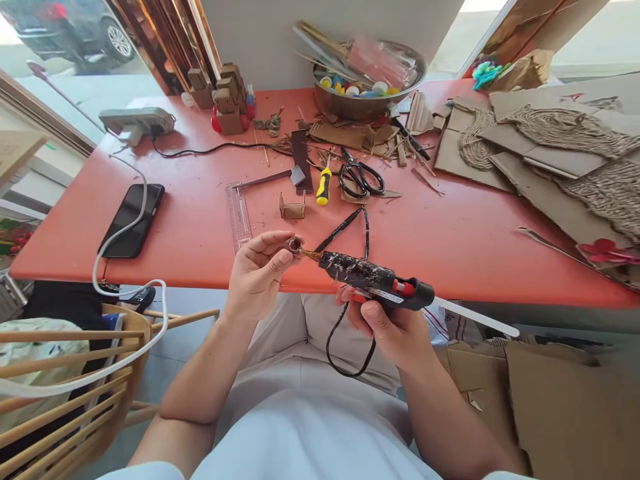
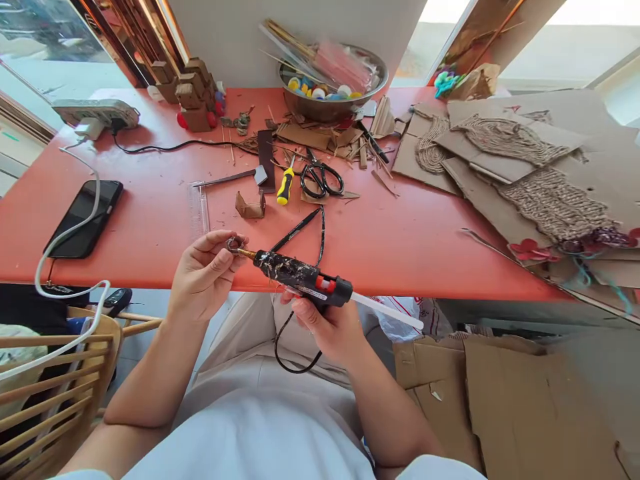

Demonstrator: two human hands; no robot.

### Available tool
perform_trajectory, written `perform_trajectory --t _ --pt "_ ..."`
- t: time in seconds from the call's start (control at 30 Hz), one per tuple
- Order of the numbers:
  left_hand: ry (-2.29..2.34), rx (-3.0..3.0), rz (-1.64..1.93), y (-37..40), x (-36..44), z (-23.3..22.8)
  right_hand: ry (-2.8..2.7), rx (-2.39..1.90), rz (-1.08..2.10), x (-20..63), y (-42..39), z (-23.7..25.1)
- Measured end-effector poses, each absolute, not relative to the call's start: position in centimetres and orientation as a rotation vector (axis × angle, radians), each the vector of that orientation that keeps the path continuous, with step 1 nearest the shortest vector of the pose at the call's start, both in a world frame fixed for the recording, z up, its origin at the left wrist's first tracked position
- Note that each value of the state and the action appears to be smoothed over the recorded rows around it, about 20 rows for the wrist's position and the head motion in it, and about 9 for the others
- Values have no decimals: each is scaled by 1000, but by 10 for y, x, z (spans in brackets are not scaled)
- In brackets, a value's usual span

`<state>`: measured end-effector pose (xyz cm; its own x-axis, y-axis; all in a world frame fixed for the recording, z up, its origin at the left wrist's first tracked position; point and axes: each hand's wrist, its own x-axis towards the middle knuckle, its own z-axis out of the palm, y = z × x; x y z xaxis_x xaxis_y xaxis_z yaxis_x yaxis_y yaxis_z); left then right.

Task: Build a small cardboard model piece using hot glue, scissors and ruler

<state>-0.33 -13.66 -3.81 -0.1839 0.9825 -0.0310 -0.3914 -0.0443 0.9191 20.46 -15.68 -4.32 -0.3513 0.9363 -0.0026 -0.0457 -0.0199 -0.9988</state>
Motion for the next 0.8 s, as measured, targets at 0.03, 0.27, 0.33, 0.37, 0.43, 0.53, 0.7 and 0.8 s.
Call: perform_trajectory --t 0.03,0.27,0.33,0.37,0.43,0.53,0.7,0.8 --pt "1031 817 1516 -136 -2 -37 -1431 -999 1500 205 -158 -44" --pt "984 847 1551 -134 -1 -35 -1438 -1027 1441 203 -161 -43" --pt "989 860 1546 -134 -2 -37 -1458 -1028 1419 202 -161 -42" --pt "994 866 1543 -134 -3 -38 -1468 -1029 1403 202 -161 -42" --pt "1002 869 1544 -134 -4 -39 -1484 -1028 1364 202 -161 -42" --pt "991 858 1557 -134 -3 -39 -1486 -1016 1323 203 -161 -43" --pt "983 802 1584 -134 1 -35 -1499 -1004 1283 203 -160 -46" --pt "965 785 1578 -134 2 -33 -1507 -1006 1256 204 -159 -47"
